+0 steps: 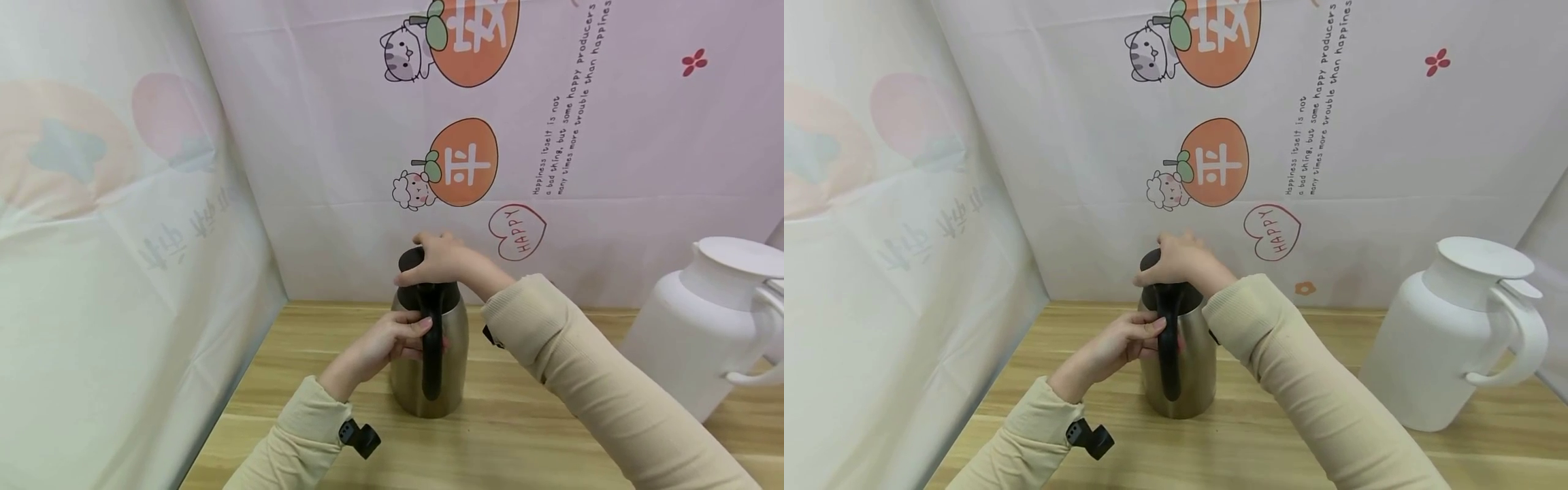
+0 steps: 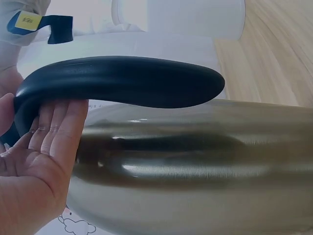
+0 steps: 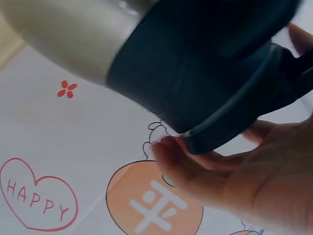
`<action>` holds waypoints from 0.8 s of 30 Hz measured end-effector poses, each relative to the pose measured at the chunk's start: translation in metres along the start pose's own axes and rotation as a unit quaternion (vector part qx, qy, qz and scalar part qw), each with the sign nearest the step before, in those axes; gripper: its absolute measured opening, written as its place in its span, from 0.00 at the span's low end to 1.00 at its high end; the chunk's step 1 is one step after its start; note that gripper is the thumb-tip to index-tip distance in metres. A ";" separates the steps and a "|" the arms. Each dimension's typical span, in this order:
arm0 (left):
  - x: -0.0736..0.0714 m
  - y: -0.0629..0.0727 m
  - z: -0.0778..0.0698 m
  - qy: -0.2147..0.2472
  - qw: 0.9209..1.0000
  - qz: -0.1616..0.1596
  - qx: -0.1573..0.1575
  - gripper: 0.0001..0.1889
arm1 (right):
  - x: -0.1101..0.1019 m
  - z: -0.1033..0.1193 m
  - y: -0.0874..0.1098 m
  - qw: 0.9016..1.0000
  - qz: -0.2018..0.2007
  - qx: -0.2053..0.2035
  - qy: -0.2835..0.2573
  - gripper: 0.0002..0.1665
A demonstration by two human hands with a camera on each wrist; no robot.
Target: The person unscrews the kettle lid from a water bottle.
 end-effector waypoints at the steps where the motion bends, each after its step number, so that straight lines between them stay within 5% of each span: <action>1: 0.000 0.000 -0.001 0.003 1.000 -0.001 -0.001 0.24 | 0.000 0.002 0.001 1.000 0.001 0.008 -0.001 0.49; 9: 0.000 0.002 0.000 0.010 1.000 -0.004 0.002 0.24 | -0.002 0.005 0.001 1.000 -0.006 0.015 -0.006 0.41; 24: 0.000 0.001 0.001 -0.001 1.000 -0.003 0.008 0.24 | -0.001 -0.012 -0.003 0.997 -0.015 -0.062 -0.036 0.40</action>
Point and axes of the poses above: each hand's wrist, its own y-axis away from the middle knuckle, its own x-axis out of the palm, z = x × y, the point moved 1 cm from there along -y, towards the middle knuckle, and after that the axes turned 3 degrees about z, right-handed, at the moved point
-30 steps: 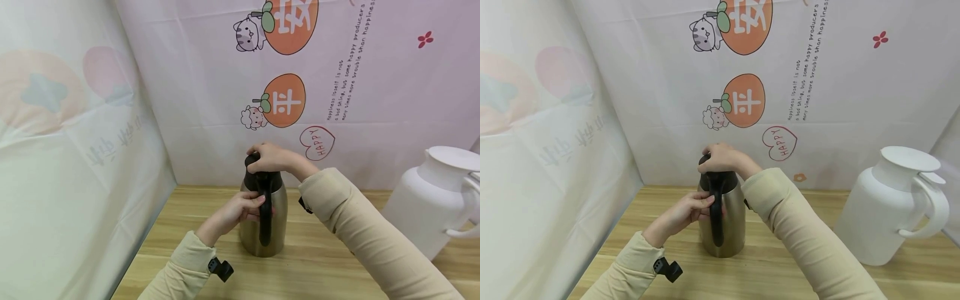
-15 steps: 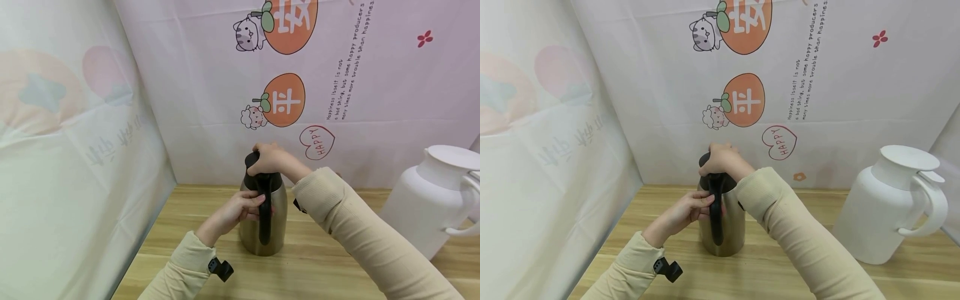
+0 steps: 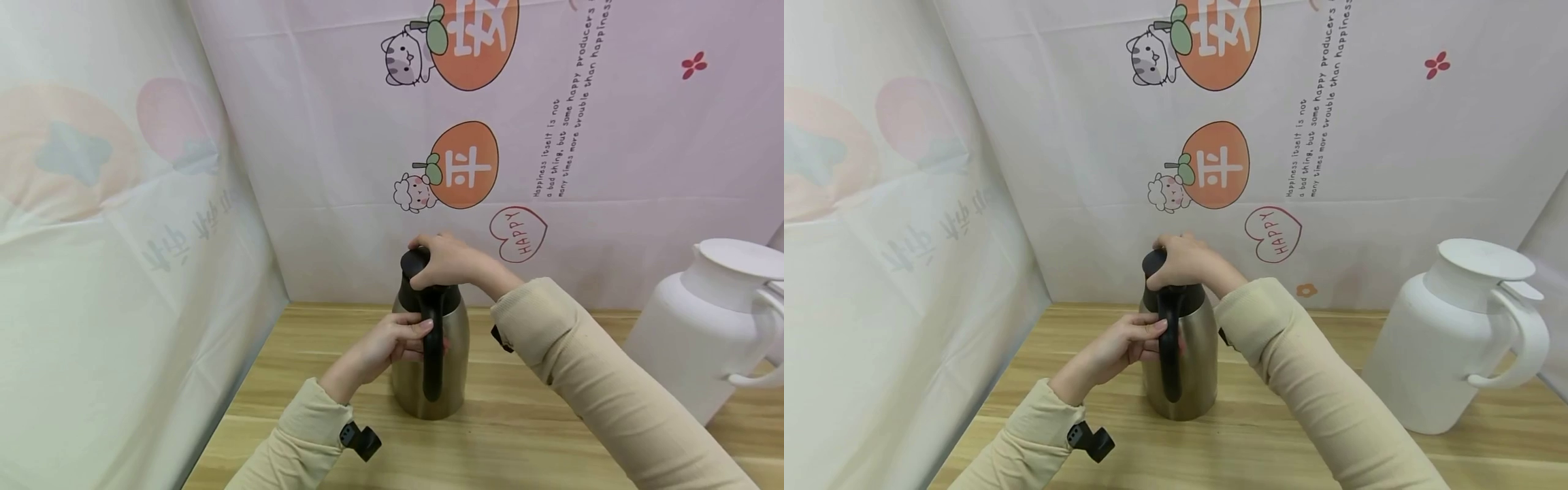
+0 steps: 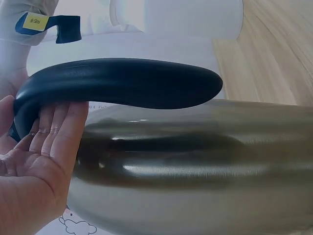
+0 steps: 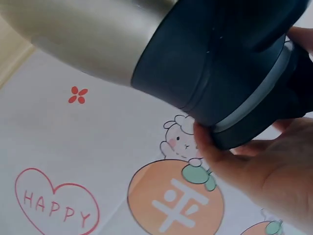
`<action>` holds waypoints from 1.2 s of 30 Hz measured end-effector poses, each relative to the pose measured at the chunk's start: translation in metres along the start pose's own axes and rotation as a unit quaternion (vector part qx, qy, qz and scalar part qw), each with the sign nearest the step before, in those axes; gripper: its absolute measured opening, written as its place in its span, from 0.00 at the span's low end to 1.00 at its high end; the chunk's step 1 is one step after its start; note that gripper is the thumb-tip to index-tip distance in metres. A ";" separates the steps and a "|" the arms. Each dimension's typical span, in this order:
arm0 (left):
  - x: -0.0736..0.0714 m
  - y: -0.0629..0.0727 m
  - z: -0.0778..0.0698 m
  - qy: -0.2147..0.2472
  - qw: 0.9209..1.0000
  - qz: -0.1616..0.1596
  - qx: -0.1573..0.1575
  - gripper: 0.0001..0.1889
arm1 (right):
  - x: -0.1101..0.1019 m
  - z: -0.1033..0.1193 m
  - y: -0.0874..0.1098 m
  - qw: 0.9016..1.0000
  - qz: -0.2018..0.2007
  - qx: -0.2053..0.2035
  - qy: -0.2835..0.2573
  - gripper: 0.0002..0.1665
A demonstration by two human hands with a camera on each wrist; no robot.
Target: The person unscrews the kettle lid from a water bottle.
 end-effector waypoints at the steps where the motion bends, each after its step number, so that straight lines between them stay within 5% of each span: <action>1: 0.000 0.000 0.000 -0.002 1.000 0.001 0.000 0.24 | 0.000 -0.002 -0.001 1.000 0.003 -0.004 -0.003 0.40; 10: 0.000 -0.002 -0.001 -0.011 1.000 -0.002 -0.009 0.24 | -0.020 -0.003 0.002 0.997 0.013 -0.039 -0.069 0.39; 26: 0.001 0.001 -0.002 -0.023 1.000 -0.014 -0.005 0.25 | -0.034 -0.031 0.038 0.977 -0.027 0.003 -0.210 0.38; 31: 0.002 0.001 -0.004 -0.039 0.999 -0.017 0.002 0.24 | -0.031 -0.043 0.045 0.962 -0.046 0.004 -0.270 0.39; 36: 0.003 0.001 -0.005 -0.037 0.999 -0.012 0.009 0.23 | -0.024 -0.062 0.052 0.933 -0.048 -0.013 -0.358 0.37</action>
Point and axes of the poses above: each hand's wrist, its own y-axis away from the middle knuckle, its own x-axis out of the palm, z = x × y, the point moved 1 cm from there along -y, towards the middle knuckle, and after that the axes turned 3 degrees about z, right-handed, at the moved point
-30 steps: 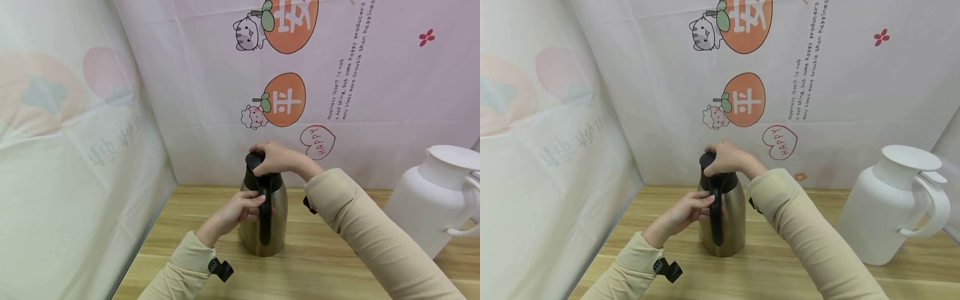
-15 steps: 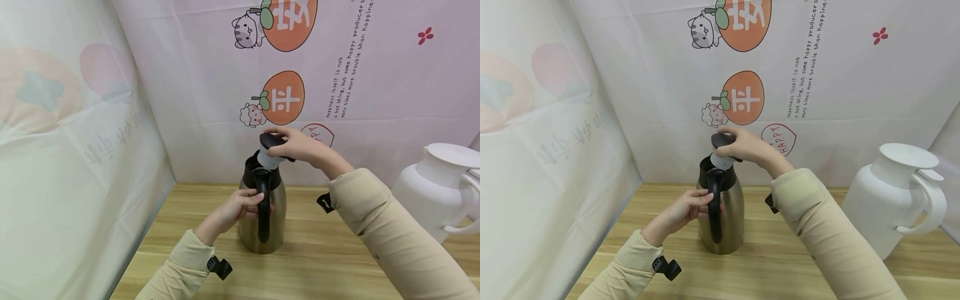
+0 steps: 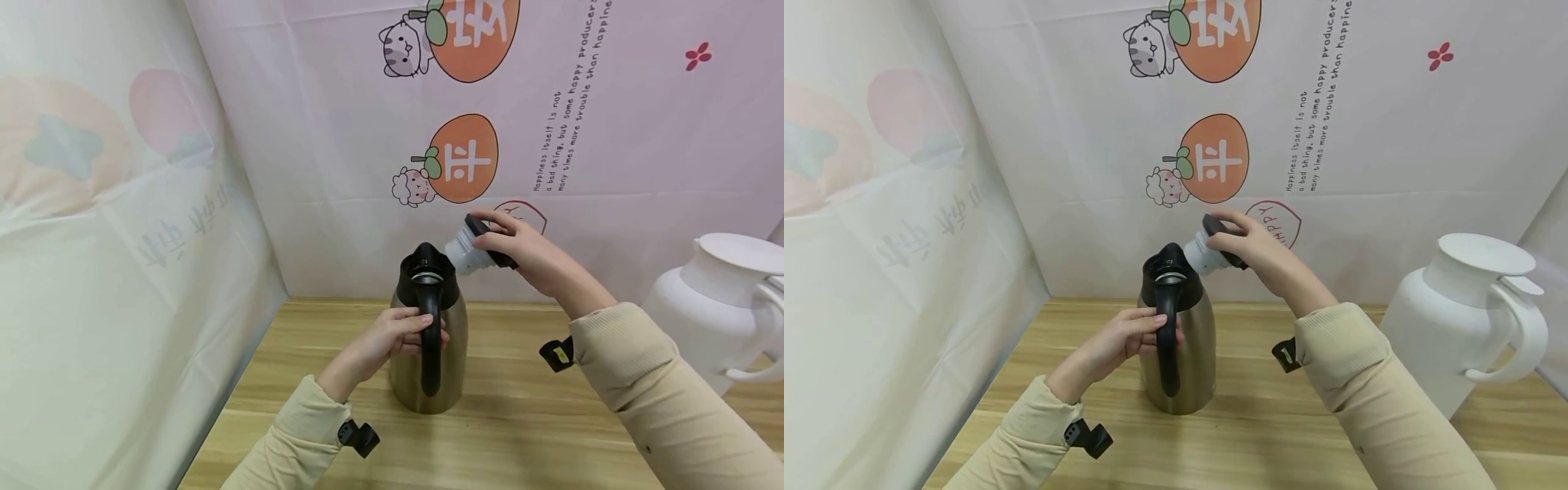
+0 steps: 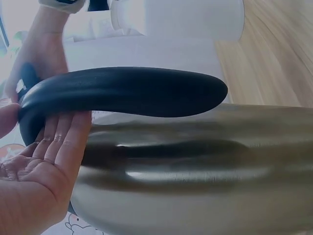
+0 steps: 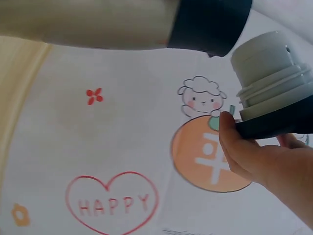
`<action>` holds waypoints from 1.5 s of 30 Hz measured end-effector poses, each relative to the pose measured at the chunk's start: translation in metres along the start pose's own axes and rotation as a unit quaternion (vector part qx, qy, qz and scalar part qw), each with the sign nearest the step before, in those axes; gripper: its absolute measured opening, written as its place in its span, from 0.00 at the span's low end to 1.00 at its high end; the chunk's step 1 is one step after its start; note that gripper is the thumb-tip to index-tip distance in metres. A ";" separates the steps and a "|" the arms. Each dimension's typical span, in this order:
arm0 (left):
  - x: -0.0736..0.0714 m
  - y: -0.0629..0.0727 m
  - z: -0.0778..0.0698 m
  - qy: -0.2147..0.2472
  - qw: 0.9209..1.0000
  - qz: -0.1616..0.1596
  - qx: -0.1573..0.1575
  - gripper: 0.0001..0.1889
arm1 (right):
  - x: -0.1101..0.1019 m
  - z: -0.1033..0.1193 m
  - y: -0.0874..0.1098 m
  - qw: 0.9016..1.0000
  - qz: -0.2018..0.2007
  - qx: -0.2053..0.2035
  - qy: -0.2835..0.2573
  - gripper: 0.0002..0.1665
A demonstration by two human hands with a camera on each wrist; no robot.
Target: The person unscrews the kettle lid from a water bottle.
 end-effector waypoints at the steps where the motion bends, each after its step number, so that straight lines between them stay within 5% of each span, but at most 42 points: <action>1: 0.000 0.000 0.000 0.005 1.000 0.000 0.002 0.23 | -0.001 -0.005 0.001 1.000 0.001 -0.001 -0.016 0.37; 9: 0.000 -0.003 0.000 0.045 0.999 0.005 0.016 0.26 | -0.008 -0.049 0.008 0.995 -0.011 0.020 -0.096 0.40; 15: -0.001 -0.007 -0.001 0.071 0.997 0.000 0.014 0.27 | -0.009 -0.096 0.015 0.981 -0.022 0.028 -0.192 0.36; 25: -0.002 -0.007 -0.002 0.066 0.998 -0.008 0.004 0.24 | 0.008 -0.152 0.025 0.919 -0.039 0.056 -0.389 0.34; 32: -0.003 -0.007 0.000 0.050 0.998 -0.025 0.003 0.23 | 0.025 -0.170 0.027 0.898 -0.046 0.067 -0.433 0.26; 37: -0.004 -0.005 0.000 0.049 0.998 -0.039 0.004 0.22 | 0.032 -0.185 0.027 0.874 -0.050 0.074 -0.478 0.19; 45: -0.010 0.000 -0.004 0.046 0.997 -0.059 0.008 0.22 | 0.043 -0.204 0.025 0.854 -0.052 0.089 -0.510 0.11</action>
Point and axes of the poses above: each hand's wrist, its own y-axis away from the middle knuckle, its own x-axis out of the palm, z = x × y, the point moved 1 cm from there along -y, towards the middle knuckle, and after that the axes turned 3 degrees about z, right-handed, at the moved point
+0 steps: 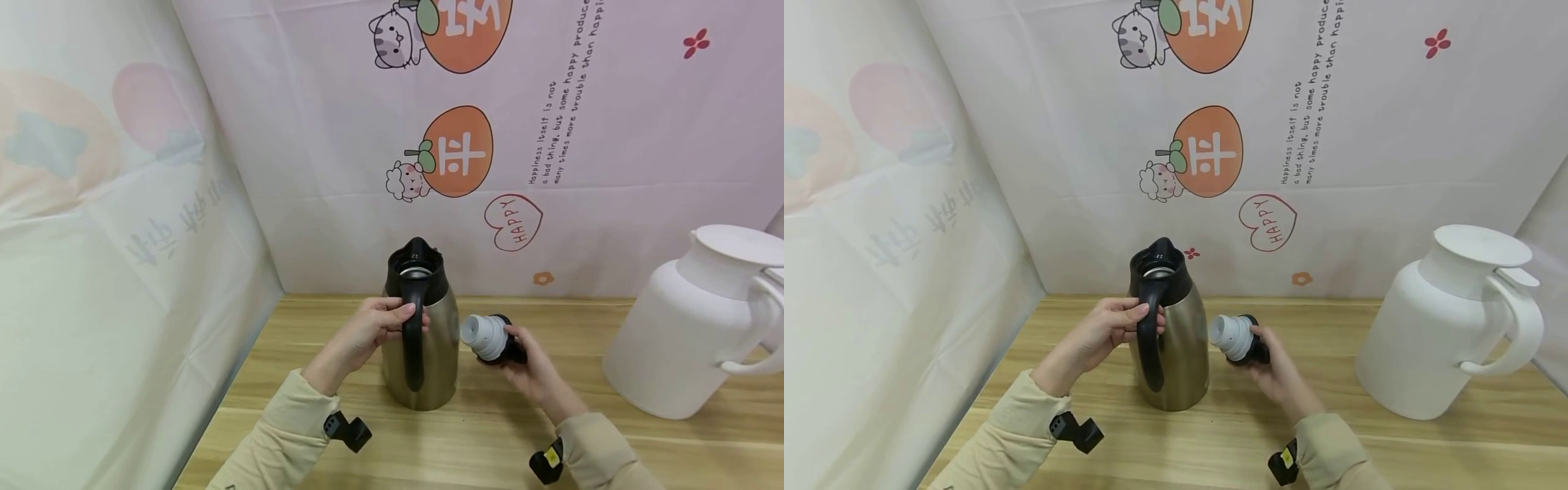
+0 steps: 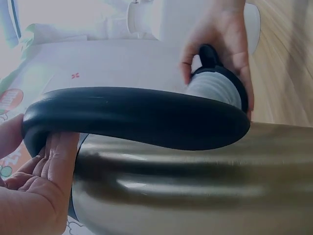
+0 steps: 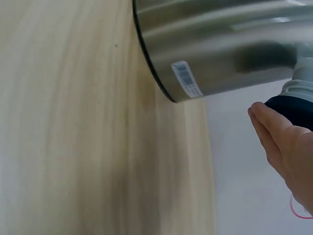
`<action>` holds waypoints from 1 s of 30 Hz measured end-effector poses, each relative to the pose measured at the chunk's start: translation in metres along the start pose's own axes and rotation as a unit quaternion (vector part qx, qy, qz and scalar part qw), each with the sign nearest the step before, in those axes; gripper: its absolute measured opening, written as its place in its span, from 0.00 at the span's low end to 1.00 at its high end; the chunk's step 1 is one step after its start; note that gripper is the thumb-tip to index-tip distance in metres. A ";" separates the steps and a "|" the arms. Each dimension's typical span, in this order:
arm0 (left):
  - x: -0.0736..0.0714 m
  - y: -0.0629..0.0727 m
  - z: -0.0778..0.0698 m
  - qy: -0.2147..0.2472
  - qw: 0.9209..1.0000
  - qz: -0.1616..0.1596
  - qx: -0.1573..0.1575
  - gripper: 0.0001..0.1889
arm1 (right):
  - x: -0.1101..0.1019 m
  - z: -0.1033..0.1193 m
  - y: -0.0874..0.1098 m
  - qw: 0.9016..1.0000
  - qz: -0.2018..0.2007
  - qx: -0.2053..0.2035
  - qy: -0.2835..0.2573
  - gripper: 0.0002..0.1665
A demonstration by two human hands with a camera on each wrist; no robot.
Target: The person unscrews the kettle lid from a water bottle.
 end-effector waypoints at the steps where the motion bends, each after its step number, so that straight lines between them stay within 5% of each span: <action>1: -0.001 0.001 0.000 0.000 1.000 -0.004 0.003 0.22 | 0.000 -0.002 -0.001 1.000 0.001 0.005 -0.011 0.12; 14: -0.016 0.008 -0.003 0.018 0.999 -0.036 0.034 0.22 | 0.006 -0.024 -0.010 0.999 -0.032 0.022 -0.021 0.22; 21: -0.025 0.012 -0.004 0.018 0.997 -0.059 0.041 0.22 | 0.004 -0.041 -0.023 0.998 -0.059 0.020 0.017 0.20; 30: -0.040 0.018 -0.002 0.014 0.994 -0.099 0.039 0.20 | 0.006 -0.063 -0.036 0.998 -0.038 0.017 0.045 0.15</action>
Point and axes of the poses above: each hand's wrist, its own y-axis away from the middle knuckle, its own x-axis out of the palm, z = x × y, the point moved 1 cm from there along -y, towards the middle knuckle, and after that the axes turned 3 degrees about z, right-handed, at the moved point
